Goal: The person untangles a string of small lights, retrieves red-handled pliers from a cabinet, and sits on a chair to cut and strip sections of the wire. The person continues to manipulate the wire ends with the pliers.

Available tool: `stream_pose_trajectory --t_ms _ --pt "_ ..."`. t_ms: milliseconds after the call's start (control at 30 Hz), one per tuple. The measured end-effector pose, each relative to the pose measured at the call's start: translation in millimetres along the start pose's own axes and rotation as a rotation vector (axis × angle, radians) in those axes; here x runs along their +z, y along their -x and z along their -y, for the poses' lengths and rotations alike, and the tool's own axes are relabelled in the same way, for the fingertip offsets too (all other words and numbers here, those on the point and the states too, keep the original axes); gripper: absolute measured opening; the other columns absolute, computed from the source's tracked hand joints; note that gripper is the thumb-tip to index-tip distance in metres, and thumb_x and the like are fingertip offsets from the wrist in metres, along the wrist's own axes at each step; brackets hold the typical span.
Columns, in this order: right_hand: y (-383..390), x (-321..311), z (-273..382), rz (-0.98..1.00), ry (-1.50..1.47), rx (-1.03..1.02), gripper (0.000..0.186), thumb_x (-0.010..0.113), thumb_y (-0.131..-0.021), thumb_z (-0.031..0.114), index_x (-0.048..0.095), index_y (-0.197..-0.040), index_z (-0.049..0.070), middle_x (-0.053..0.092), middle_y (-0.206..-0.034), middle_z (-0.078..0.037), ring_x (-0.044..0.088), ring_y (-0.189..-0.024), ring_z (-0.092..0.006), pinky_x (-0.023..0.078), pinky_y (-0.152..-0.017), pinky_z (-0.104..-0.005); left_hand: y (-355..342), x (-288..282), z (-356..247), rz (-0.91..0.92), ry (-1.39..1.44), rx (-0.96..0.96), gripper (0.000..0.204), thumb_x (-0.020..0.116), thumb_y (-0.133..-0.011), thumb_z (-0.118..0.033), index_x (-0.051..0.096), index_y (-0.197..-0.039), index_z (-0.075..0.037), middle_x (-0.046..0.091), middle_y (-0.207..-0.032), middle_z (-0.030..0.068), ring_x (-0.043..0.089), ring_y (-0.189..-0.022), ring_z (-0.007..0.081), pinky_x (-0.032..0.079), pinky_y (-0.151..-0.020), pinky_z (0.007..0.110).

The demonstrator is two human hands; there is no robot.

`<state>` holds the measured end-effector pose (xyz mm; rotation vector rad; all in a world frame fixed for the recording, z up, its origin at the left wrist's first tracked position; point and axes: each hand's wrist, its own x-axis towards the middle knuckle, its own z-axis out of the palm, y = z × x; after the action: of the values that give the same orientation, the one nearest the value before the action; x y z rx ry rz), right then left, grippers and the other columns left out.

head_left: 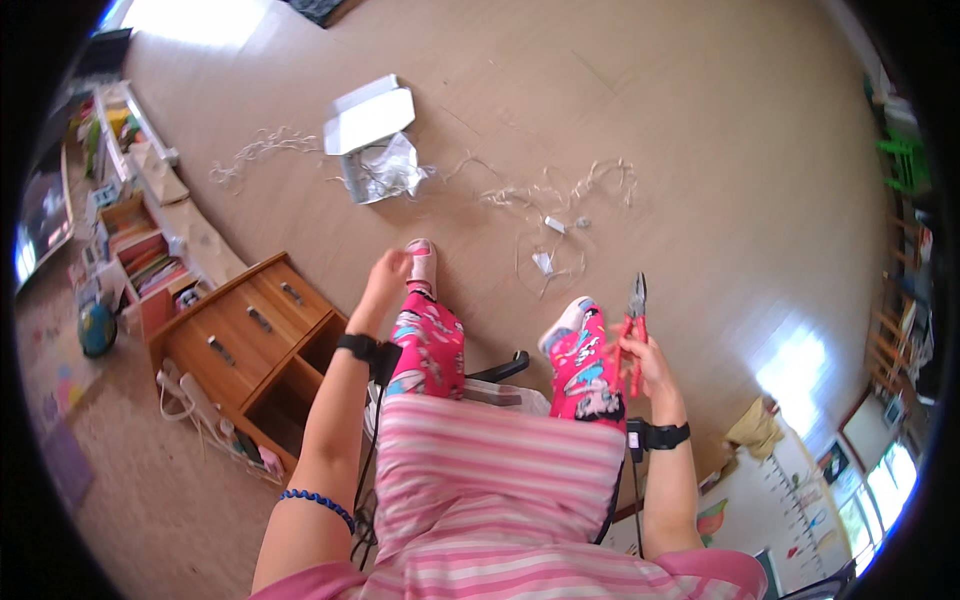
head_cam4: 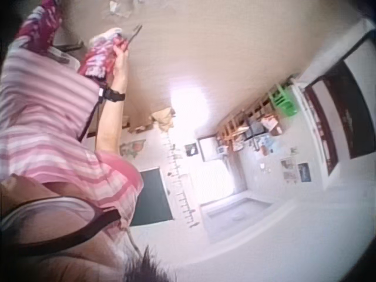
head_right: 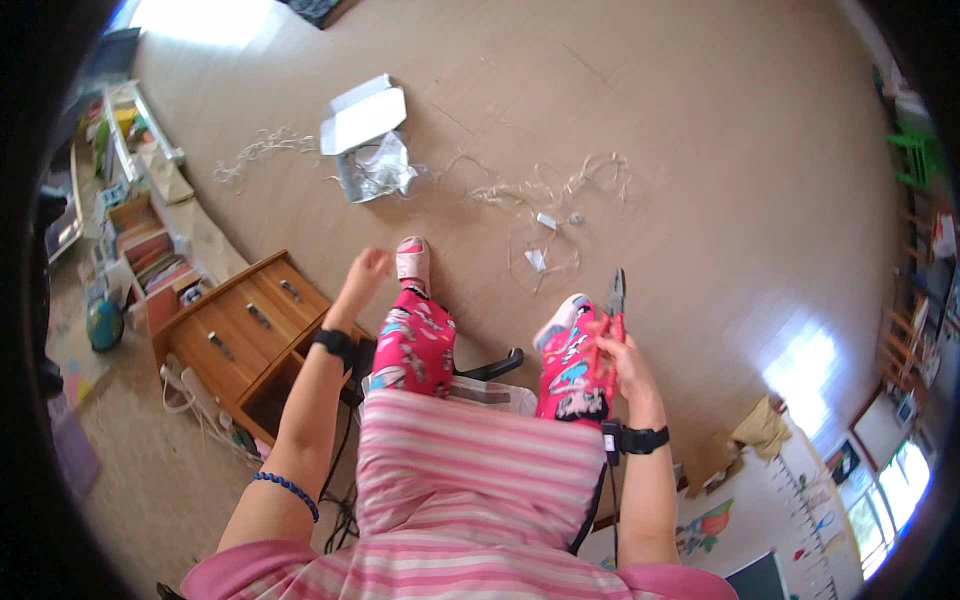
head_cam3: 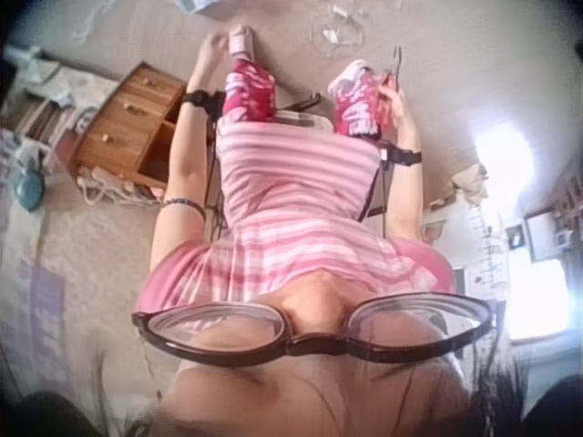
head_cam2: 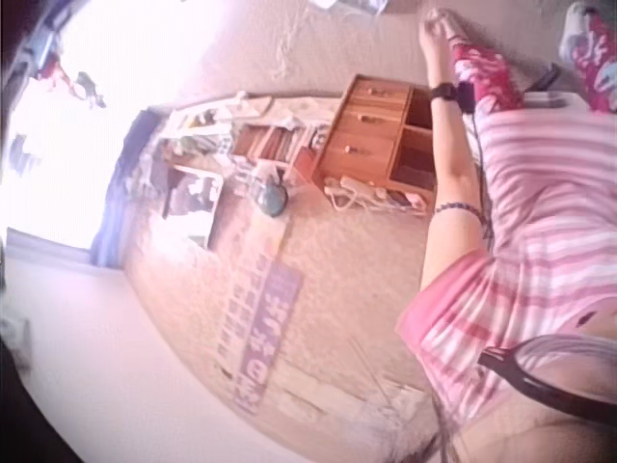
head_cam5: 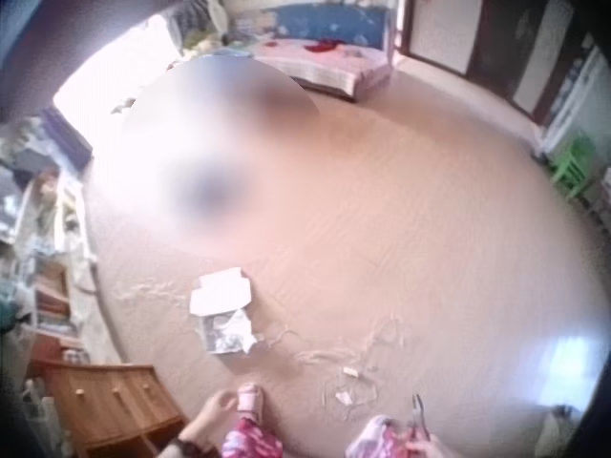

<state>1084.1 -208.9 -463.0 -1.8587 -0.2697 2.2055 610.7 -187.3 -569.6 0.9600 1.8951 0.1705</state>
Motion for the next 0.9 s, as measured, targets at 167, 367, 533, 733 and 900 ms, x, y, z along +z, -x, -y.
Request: stream_pose_trajectory --t_ms 167,367,533,733,900 --pt "-75 56 -7 0.008 -0.381 -0.146 0.042 0.046 -0.085 0.008 0.047 -0.126 0.0 0.062 -0.098 -0.015 0.062 -0.084 -0.0217 0.058 -0.063 -0.0325 -50 28 -85 0.248 0.702 0.14 0.024 0.051 -0.097 -0.018 0.059 -0.113 -0.001 0.063 -0.097 0.0074 0.062 -0.091 0.0162 0.049 -0.082 0.029" --pt "-121 31 -39 -0.072 -1.041 -0.441 0.054 0.041 -0.074 -0.008 0.047 -0.126 0.002 0.055 -0.11 -0.014 0.057 -0.098 -0.0242 0.059 -0.077 -0.0323 -63 68 -53 0.288 0.82 0.218 0.022 0.05 -0.097 -0.014 0.061 -0.109 0.0 0.063 -0.088 0.0038 0.06 -0.084 0.0113 0.048 -0.079 0.024" --pt "-135 0 -46 0.295 -1.58 -0.549 0.051 0.043 -0.07 -0.019 0.048 -0.118 -0.005 0.05 -0.107 -0.015 0.052 -0.1 -0.0265 0.06 -0.079 -0.0307 -81 64 -18 0.207 0.688 0.12 0.016 0.05 -0.095 -0.009 0.06 -0.102 0.001 0.05 -0.073 -0.0022 0.045 -0.066 0.0051 0.037 -0.061 0.019" --pt "-124 -7 -57 0.515 -1.611 -0.591 0.042 0.046 -0.073 -0.02 0.049 -0.113 -0.007 0.049 -0.105 -0.015 0.052 -0.101 -0.0226 0.057 -0.069 -0.0239 -77 30 -28 0.133 0.484 0.53 0.02 0.049 -0.093 -0.008 0.06 -0.108 0.0 0.046 -0.07 -0.0043 0.041 -0.062 0.0048 0.034 -0.057 0.02" --pt "-96 7 -68 0.637 -1.373 -0.607 0.037 0.046 -0.071 -0.018 0.05 -0.106 -0.005 0.051 -0.102 -0.014 0.053 -0.1 -0.0212 0.047 -0.058 -0.0218 -43 20 -44 0.03 0.478 0.643 0.02 0.054 -0.091 -0.009 0.06 -0.109 -0.003 0.046 -0.071 -0.0048 0.043 -0.063 0.0044 0.036 -0.058 0.02"
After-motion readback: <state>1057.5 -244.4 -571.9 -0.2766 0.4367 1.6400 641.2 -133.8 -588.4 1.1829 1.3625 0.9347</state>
